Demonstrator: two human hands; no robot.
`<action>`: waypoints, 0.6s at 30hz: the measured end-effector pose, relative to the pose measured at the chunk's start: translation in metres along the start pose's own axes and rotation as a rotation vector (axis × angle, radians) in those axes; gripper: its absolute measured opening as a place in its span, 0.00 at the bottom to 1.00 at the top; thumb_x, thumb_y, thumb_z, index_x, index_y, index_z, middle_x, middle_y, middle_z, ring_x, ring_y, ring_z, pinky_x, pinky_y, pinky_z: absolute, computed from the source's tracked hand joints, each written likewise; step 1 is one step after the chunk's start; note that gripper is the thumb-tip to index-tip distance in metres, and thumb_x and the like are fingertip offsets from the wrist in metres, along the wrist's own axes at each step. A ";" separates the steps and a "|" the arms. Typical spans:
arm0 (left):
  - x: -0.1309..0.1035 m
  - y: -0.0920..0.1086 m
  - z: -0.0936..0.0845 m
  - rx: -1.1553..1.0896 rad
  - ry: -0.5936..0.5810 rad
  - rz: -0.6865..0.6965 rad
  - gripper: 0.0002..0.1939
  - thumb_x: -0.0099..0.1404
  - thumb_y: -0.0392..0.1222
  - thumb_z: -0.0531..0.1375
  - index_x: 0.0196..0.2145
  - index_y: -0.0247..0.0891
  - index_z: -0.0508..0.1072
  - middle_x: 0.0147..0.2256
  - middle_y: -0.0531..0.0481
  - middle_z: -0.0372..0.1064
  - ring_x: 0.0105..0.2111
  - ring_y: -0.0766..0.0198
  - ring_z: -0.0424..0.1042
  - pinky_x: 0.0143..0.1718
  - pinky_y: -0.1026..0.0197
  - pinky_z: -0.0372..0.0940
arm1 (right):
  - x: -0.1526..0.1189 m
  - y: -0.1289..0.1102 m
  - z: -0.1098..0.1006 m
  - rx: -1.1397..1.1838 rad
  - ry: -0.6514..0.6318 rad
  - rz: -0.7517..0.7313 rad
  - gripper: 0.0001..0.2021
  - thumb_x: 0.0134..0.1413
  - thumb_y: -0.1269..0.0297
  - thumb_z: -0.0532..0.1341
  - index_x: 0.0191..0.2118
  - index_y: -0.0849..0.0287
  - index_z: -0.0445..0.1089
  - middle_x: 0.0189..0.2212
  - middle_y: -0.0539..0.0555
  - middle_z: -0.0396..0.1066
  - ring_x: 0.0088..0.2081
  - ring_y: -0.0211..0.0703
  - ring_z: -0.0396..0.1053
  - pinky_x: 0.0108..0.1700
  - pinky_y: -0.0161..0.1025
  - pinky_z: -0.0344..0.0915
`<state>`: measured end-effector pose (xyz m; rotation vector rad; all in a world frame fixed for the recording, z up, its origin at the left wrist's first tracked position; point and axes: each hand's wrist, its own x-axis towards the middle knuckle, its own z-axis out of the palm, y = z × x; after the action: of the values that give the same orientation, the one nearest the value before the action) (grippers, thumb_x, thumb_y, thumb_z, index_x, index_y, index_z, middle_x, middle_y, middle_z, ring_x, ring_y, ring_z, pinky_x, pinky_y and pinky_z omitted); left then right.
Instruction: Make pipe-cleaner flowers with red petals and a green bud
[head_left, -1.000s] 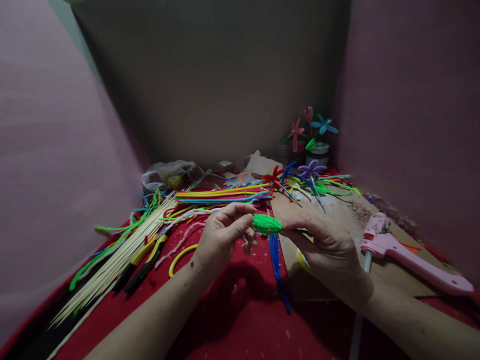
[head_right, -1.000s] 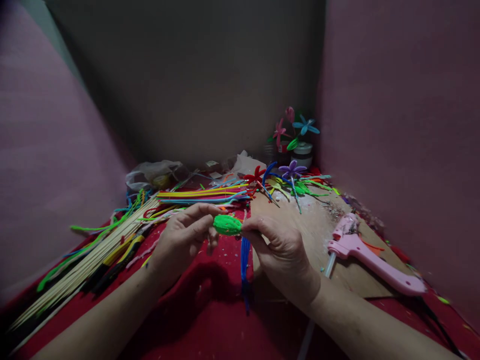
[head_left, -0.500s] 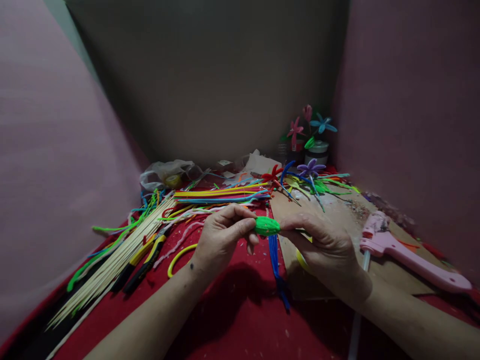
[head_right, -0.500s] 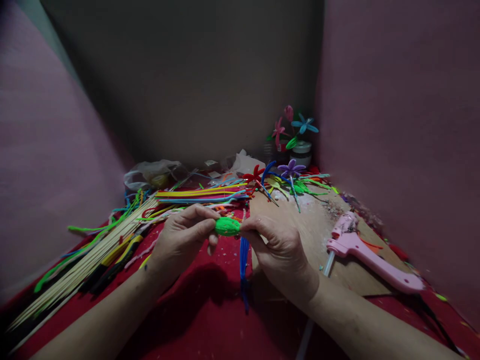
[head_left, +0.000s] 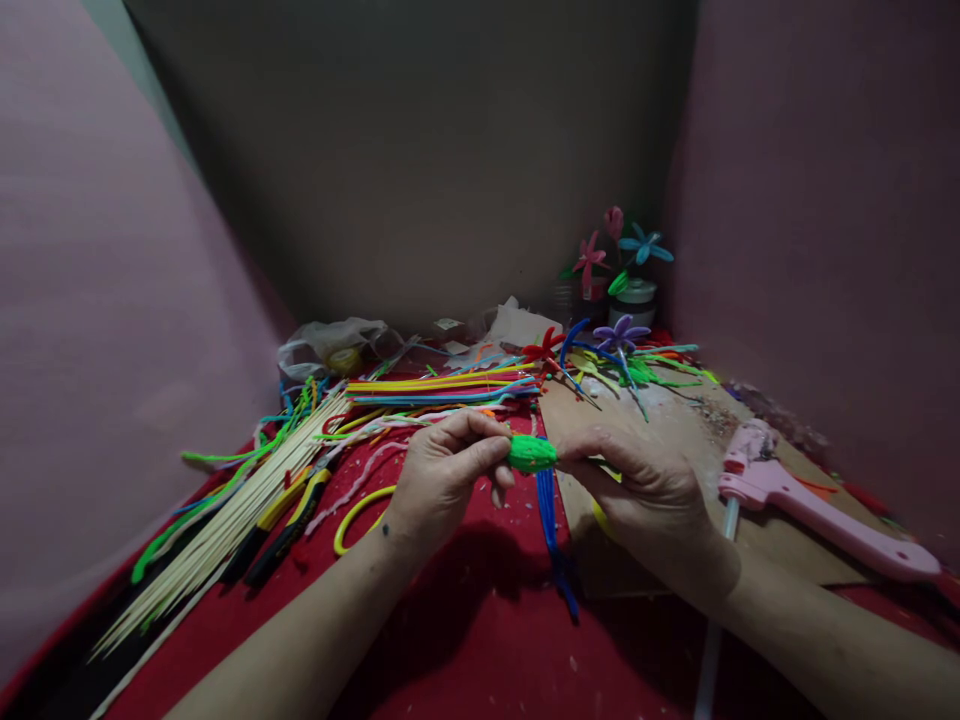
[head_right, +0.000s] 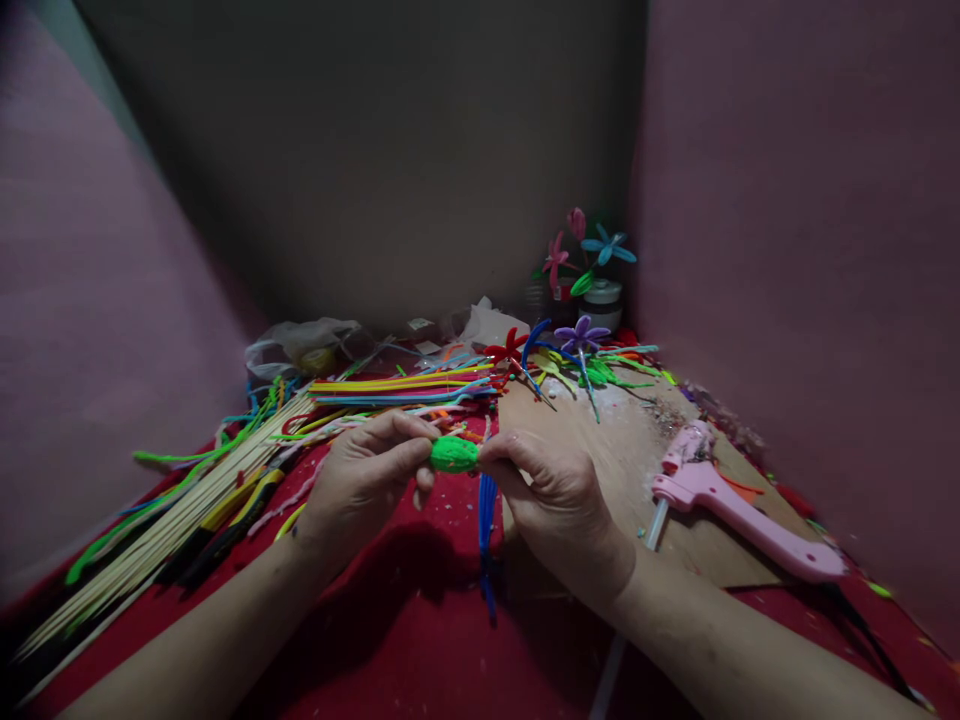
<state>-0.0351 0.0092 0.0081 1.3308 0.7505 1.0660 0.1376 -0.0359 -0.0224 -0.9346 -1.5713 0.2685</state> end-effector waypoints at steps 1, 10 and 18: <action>0.000 0.000 0.000 0.001 -0.001 0.003 0.03 0.55 0.35 0.62 0.28 0.33 0.70 0.19 0.52 0.70 0.16 0.69 0.65 0.16 0.67 0.62 | 0.000 0.000 0.000 -0.002 -0.002 -0.002 0.06 0.52 0.74 0.59 0.31 0.56 0.71 0.24 0.46 0.70 0.26 0.34 0.68 0.30 0.30 0.65; 0.000 -0.001 0.000 0.022 -0.023 -0.012 0.04 0.56 0.36 0.61 0.28 0.33 0.69 0.17 0.53 0.69 0.15 0.70 0.65 0.16 0.68 0.62 | -0.001 0.001 0.002 0.027 -0.019 0.056 0.06 0.50 0.75 0.59 0.29 0.58 0.71 0.22 0.46 0.70 0.25 0.32 0.66 0.30 0.28 0.63; 0.000 0.003 0.002 0.304 0.133 0.102 0.10 0.62 0.44 0.55 0.38 0.36 0.68 0.25 0.52 0.67 0.17 0.70 0.65 0.15 0.67 0.59 | 0.006 0.004 0.005 0.164 -0.059 0.426 0.03 0.47 0.71 0.62 0.26 0.57 0.72 0.21 0.46 0.69 0.25 0.35 0.65 0.29 0.32 0.61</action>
<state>-0.0342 0.0083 0.0118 1.5804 0.9825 1.1632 0.1352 -0.0277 -0.0215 -1.1330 -1.3669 0.7186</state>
